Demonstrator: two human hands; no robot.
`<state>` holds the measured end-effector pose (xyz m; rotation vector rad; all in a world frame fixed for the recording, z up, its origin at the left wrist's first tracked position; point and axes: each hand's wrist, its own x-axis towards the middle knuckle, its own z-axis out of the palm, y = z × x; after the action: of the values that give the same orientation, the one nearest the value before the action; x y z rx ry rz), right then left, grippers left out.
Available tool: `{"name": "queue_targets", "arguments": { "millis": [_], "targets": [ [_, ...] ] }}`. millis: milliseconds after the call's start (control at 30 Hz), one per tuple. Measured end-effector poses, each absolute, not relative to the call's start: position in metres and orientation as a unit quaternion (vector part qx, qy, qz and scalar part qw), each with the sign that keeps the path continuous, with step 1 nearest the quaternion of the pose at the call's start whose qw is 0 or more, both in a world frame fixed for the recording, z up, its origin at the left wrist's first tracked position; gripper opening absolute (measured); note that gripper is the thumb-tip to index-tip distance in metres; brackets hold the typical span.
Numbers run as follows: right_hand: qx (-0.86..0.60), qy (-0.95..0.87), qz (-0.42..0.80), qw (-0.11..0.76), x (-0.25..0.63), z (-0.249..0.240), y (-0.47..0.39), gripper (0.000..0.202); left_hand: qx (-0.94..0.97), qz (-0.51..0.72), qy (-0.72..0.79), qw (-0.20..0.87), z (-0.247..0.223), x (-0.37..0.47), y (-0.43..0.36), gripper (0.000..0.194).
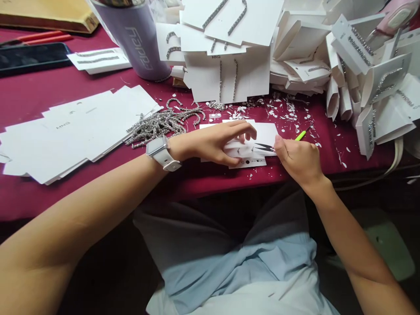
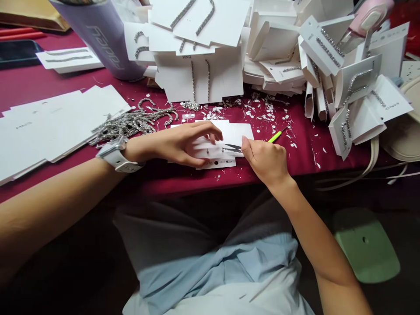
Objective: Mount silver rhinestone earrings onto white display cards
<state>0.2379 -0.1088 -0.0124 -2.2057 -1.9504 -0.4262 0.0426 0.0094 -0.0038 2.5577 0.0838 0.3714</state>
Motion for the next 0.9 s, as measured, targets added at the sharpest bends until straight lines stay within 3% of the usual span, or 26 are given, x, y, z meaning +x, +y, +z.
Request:
{"name": "queue_targets", "arguments": {
  "millis": [200,500,900],
  "targets": [
    [-0.735,-0.652,-0.175,0.068,0.237,-0.019,-0.104,0.064,0.958,0.138,0.035,0.249,-0.005,0.046,0.009,0.047],
    [-0.701,-0.682,-0.175,0.111,0.236,-0.020,-0.104,0.058,0.943,0.216,0.086,0.237,-0.013,0.054,0.001,0.024],
    [-0.686,-0.695,-0.189,0.107,0.232,-0.020,-0.101,0.059,0.946,0.218,0.072,0.228,-0.014,0.054,0.001,0.022]
  ]
}}
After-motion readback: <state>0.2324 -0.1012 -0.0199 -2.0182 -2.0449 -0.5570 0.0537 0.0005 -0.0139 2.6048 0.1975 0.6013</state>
